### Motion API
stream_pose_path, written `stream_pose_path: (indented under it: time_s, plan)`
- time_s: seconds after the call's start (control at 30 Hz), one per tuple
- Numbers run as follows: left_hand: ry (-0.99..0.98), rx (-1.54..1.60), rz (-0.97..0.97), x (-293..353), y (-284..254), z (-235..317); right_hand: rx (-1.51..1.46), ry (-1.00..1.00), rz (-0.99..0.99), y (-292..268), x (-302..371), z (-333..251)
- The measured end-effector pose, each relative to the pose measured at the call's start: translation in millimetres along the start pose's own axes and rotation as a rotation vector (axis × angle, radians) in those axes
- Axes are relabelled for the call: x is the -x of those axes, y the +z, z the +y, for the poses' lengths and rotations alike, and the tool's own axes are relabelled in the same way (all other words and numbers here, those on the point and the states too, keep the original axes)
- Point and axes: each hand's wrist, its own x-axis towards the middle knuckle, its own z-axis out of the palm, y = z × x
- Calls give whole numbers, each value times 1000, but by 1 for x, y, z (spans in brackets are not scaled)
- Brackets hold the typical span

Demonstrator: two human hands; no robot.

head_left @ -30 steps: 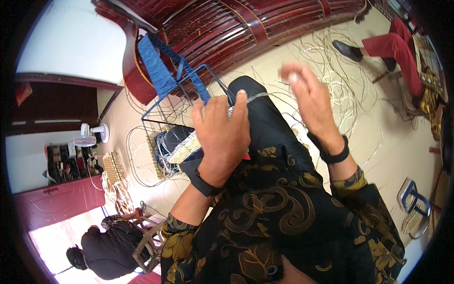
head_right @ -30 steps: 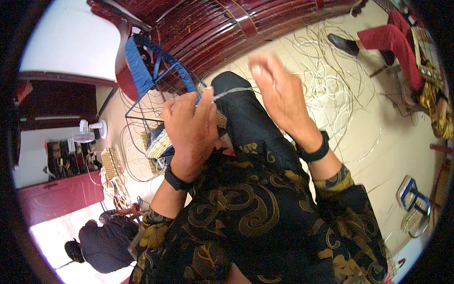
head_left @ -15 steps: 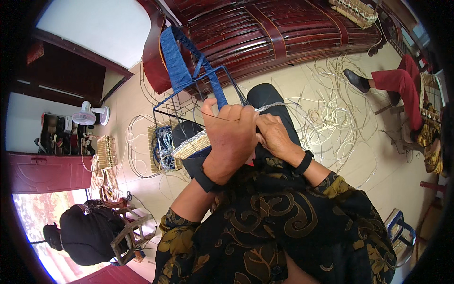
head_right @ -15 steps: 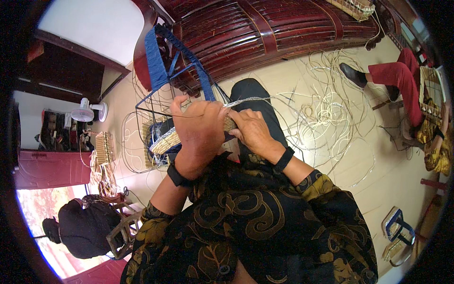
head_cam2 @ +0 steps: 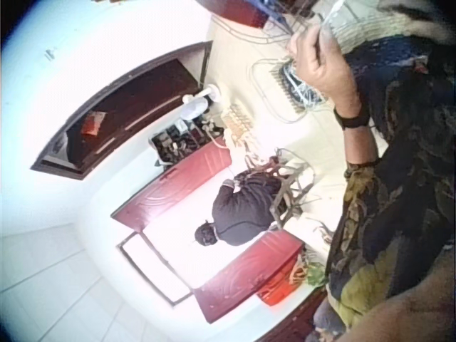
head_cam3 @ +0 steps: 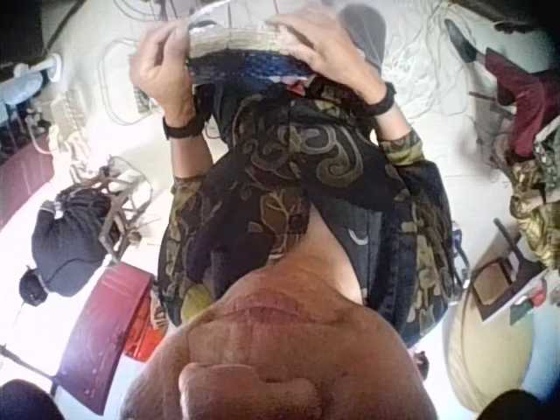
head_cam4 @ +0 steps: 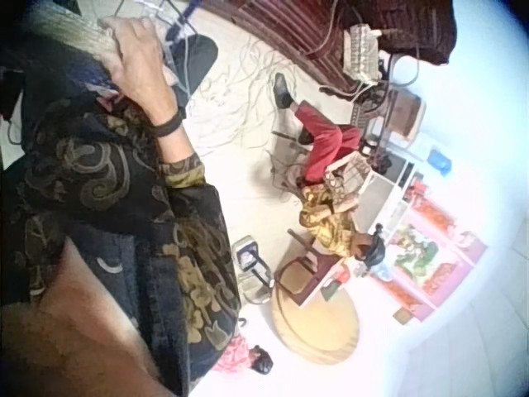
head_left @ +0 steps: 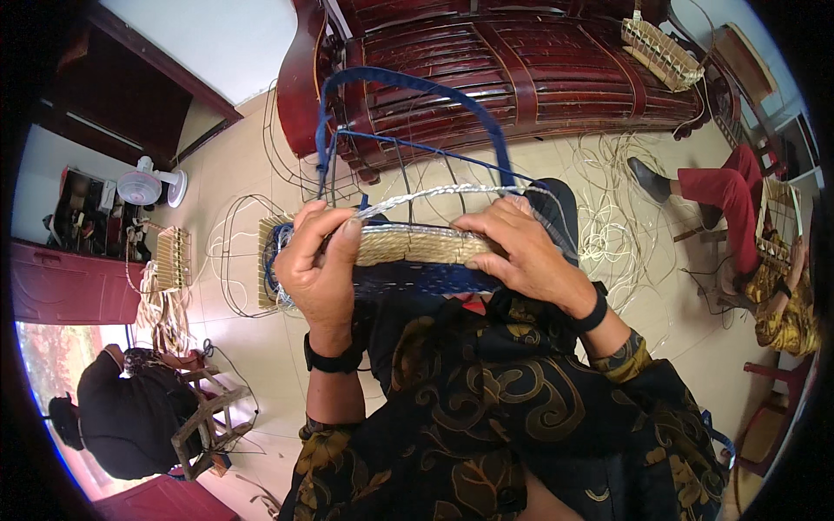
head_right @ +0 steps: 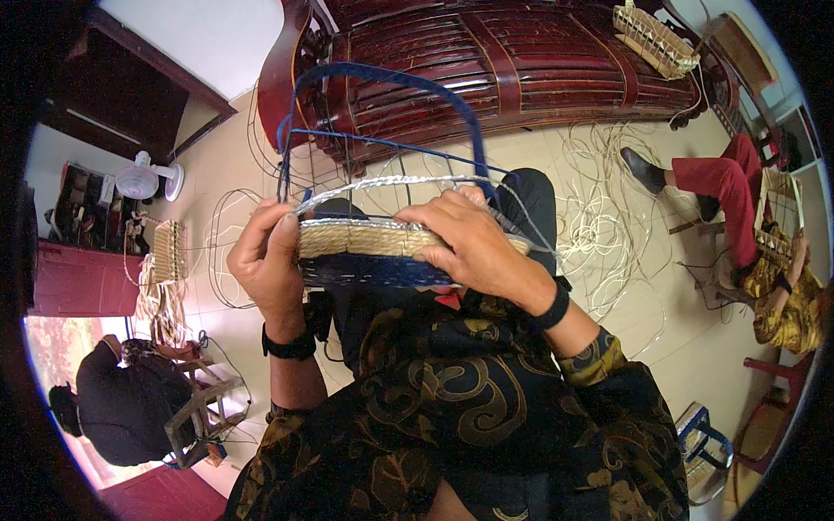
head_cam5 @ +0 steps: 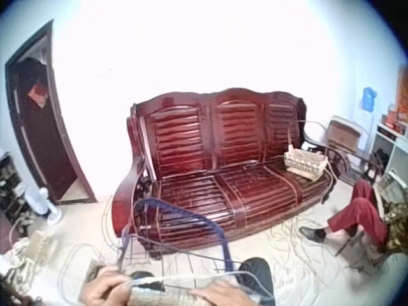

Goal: The person weaves a basket by hand, threading white and blue plastic-like strips through a blue metal frame.

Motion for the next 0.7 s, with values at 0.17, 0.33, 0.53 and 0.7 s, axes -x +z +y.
stream_pose_path:
  time_s: [0.17,0.33,0.53,0.7]
  plan:
    - [-170,322,75,20,0,-19,61,-6,-94,-14,2,-22]
    - [-300,462,253,43,-5,-36,65,-73,-70,1,-1,-22]
    - [-350,569,342,24,14,-34,26,-43,-76,-10,-20,-6]
    - [-397,467,395,25,22,-43,-10,-125,-123,-15,-35,8]
